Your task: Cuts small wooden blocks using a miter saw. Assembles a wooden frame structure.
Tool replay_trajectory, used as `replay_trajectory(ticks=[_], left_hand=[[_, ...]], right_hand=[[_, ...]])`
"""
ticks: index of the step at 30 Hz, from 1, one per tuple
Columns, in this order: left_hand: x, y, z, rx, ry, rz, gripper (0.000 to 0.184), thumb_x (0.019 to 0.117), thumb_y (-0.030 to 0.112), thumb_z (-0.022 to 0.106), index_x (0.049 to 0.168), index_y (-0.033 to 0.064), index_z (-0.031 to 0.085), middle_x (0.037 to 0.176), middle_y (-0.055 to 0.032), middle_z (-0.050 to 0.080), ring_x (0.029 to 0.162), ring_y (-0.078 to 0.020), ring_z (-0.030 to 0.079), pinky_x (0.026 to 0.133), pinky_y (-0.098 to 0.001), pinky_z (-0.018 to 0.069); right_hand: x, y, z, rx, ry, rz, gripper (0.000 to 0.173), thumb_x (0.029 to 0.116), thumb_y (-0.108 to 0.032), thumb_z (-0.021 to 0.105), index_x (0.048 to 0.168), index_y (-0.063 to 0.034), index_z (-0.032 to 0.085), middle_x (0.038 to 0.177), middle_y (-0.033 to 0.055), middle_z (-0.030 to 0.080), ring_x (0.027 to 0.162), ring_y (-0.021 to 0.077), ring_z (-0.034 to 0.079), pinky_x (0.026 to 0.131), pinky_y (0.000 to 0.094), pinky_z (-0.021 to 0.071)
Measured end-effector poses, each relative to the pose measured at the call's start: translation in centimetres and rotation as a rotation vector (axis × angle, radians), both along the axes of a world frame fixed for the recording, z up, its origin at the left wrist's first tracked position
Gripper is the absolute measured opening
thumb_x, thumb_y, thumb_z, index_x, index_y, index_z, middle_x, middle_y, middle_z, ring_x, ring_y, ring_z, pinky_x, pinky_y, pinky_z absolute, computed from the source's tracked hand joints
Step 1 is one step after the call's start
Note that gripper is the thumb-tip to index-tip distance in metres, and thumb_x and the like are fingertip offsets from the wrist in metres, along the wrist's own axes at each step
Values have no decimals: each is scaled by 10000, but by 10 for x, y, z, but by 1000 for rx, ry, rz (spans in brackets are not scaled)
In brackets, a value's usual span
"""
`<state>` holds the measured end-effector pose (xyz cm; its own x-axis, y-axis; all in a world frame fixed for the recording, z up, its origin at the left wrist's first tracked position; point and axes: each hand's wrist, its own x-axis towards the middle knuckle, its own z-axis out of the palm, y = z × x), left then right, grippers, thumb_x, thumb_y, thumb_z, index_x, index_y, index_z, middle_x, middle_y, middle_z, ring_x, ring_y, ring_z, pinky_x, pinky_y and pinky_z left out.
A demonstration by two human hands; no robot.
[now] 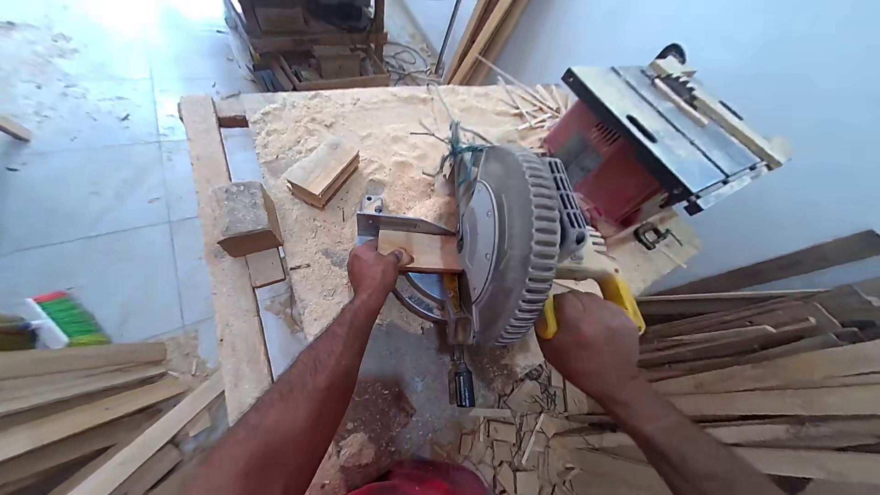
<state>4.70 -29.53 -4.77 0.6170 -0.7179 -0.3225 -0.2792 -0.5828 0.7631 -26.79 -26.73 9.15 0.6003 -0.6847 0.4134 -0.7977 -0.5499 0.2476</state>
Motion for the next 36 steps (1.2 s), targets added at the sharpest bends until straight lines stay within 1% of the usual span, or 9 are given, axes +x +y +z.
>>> replay_trajectory(ticks=[5, 9, 12, 15, 17, 21, 26, 31, 36], left_hand=[[-1, 4, 10, 41, -24, -60, 335, 895, 352, 767, 1119, 104, 748, 1093, -180, 730, 1083, -391, 676, 943, -668, 499], [-3, 12, 9, 8, -42, -59, 331, 914, 349, 748, 1129, 97, 741, 1091, -187, 729, 1083, -392, 678, 955, -678, 488], [-6, 7, 14, 36, -37, -72, 356, 897, 346, 765, 1135, 83, 735, 1108, -206, 720, 1090, -408, 672, 945, -678, 499], [6, 4, 14, 119, -26, -87, 441, 845, 379, 800, 1143, 63, 725, 1137, -210, 711, 1111, -399, 668, 955, -662, 511], [13, -5, 10, 179, 5, -94, 513, 826, 393, 823, 1165, 29, 698, 1161, -218, 692, 1120, -385, 659, 961, -641, 514], [15, 4, 7, 136, 31, -78, 429, 806, 302, 836, 1126, 44, 715, 1114, -186, 711, 1061, -347, 683, 922, -605, 546], [-6, 71, 5, -93, 263, 42, 317, 923, 214, 745, 1190, 47, 707, 1086, -135, 738, 975, -256, 726, 870, -485, 610], [-10, 138, -7, -314, 784, 291, 422, 1005, 120, 629, 1403, 42, 512, 1211, -185, 669, 1022, -306, 701, 863, -480, 608], [37, 252, 1, -531, 830, 324, 388, 1037, 134, 498, 1418, 62, 485, 1280, -171, 649, 1135, -294, 667, 976, -499, 567]], right_hand=[[7, -41, 109, 92, -28, 6, 299, 896, -383, 687, 923, -85, 679, 786, 162, 671, 736, 394, 689, 566, 605, 516], [1, -77, 112, -211, -590, 46, 406, 978, -262, 657, 1323, -50, 655, 1317, 194, 659, 1280, 313, 599, 1113, 480, 464], [9, -76, 6, 121, -1001, -270, 443, 1033, -254, 551, 1402, -8, 550, 1312, 166, 626, 1176, 210, 632, 1003, 381, 542], [65, -81, -105, 858, -1003, -484, 442, 1034, -314, 545, 1339, 3, 589, 1165, 214, 680, 1063, 353, 673, 917, 577, 545], [102, -79, -133, 939, -888, -497, 414, 1044, -318, 525, 1308, -17, 630, 1180, 200, 699, 1120, 362, 670, 961, 593, 528], [129, -70, -132, 884, -925, -599, 350, 998, -329, 594, 1180, -44, 682, 1088, 170, 714, 1057, 342, 687, 901, 574, 550], [106, -32, -132, 1054, -1166, -613, 323, 907, -370, 730, 941, -48, 733, 850, 130, 698, 801, 295, 677, 725, 562, 544], [93, 10, -133, 1224, -1295, -469, 316, 962, -259, 717, 1183, -33, 718, 1073, 125, 730, 998, 242, 690, 892, 507, 558], [128, 60, -132, 1384, -1131, -233, 341, 932, -254, 726, 1195, -42, 681, 947, 101, 714, 796, 200, 688, 730, 422, 595]])
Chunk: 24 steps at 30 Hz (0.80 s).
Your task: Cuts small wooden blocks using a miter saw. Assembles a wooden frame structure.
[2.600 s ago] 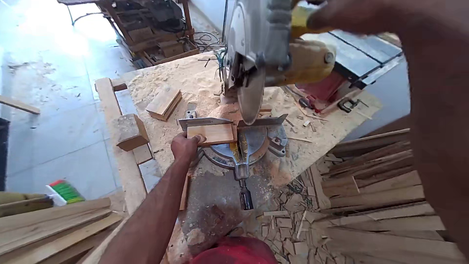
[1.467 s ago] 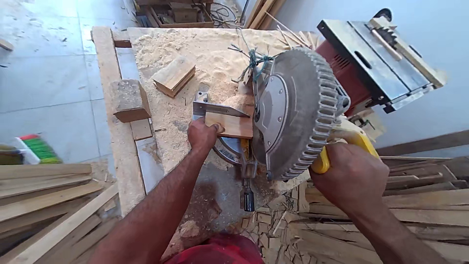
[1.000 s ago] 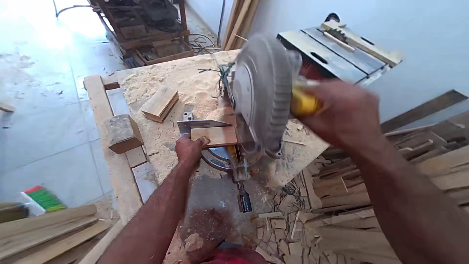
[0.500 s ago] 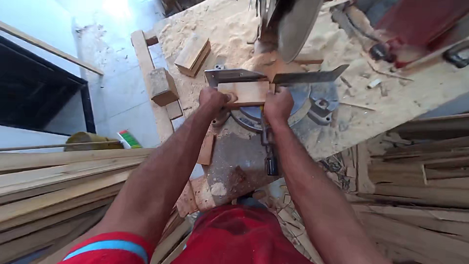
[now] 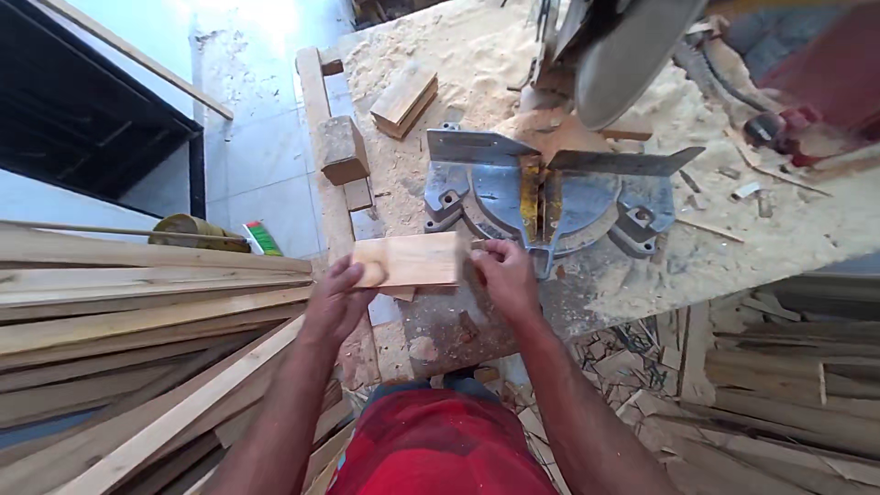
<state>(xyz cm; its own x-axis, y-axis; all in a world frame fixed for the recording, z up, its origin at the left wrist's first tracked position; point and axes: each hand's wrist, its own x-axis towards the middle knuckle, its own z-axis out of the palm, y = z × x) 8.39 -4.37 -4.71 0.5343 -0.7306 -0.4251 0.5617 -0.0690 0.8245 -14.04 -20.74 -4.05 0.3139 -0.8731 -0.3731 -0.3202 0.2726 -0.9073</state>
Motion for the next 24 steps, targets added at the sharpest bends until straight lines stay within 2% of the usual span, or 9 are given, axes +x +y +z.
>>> replay_trajectory(ticks=[2, 7, 9, 11, 12, 15, 19, 22, 24], left_hand=[[24, 55, 8, -69, -40, 106, 374, 1034, 192, 490, 1393, 91, 513, 1300, -141, 648, 1178, -267, 650, 1013, -477, 552], [70, 177, 0, -311, 93, 358, 404, 966, 302, 651, 1314, 112, 578, 1231, -136, 686, 1101, -262, 691, 938, -472, 593], [74, 206, -13, -341, 184, 379, 359, 959, 322, 642, 1237, 95, 631, 1115, -143, 719, 974, -252, 728, 831, -442, 628], [79, 226, -32, -330, 277, 331, 378, 1014, 369, 488, 1182, 58, 625, 1006, -146, 718, 863, -215, 739, 720, -351, 638], [84, 232, -46, -347, 334, 282, 404, 1023, 372, 480, 1193, 34, 622, 1001, -153, 709, 858, -215, 738, 717, -343, 641], [102, 242, -73, -306, 476, 176, 453, 1050, 385, 441, 1202, -1, 622, 1009, -166, 707, 852, -217, 741, 706, -346, 642], [145, 264, -89, -179, 624, 61, 494, 1048, 399, 391, 1341, 33, 546, 1088, -129, 673, 828, -173, 708, 676, -288, 616], [192, 297, -94, -59, 689, -109, 544, 1014, 453, 490, 1379, 61, 585, 952, -91, 693, 743, -154, 699, 652, -307, 614], [219, 321, -98, 12, 720, -259, 596, 981, 531, 531, 1381, 96, 615, 914, -73, 691, 722, -147, 684, 641, -311, 603]], right_hand=[[27, 17, -5, -32, 41, 66, 356, 898, -271, 744, 1165, -47, 672, 965, 108, 699, 806, 219, 681, 717, 445, 590], [94, 51, -28, -248, 393, 269, 396, 946, -270, 655, 1272, -48, 614, 1259, 199, 618, 1136, 365, 641, 919, 561, 563], [120, 64, -41, -343, 598, 375, 713, 925, -495, 675, 1466, -60, 509, 1391, 271, 533, 1250, 452, 556, 988, 611, 510], [148, 77, -52, -365, 802, 448, 1065, 818, -762, 651, 1573, -68, 365, 1466, 341, 435, 1303, 515, 484, 989, 665, 467], [162, 81, -57, -368, 864, 442, 1129, 775, -774, 686, 1573, -52, 344, 1491, 366, 392, 1322, 532, 462, 990, 680, 456], [185, 86, -60, -347, 942, 389, 1007, 755, -444, 798, 1564, -52, 345, 1482, 367, 386, 1322, 534, 461, 933, 665, 498], [115, 127, -24, -185, 683, 444, 897, 801, -412, 776, 1583, -188, 398, 1382, 197, 583, 1209, 392, 599, 943, 622, 532], [17, 213, 16, 201, 416, 529, 833, 807, -331, 799, 1556, -300, 435, 1215, 99, 675, 930, 256, 696, 771, 525, 608], [-35, 273, 9, 513, 377, 530, 792, 780, -327, 770, 1517, -243, 493, 1188, 114, 665, 918, 242, 674, 775, 482, 586]])
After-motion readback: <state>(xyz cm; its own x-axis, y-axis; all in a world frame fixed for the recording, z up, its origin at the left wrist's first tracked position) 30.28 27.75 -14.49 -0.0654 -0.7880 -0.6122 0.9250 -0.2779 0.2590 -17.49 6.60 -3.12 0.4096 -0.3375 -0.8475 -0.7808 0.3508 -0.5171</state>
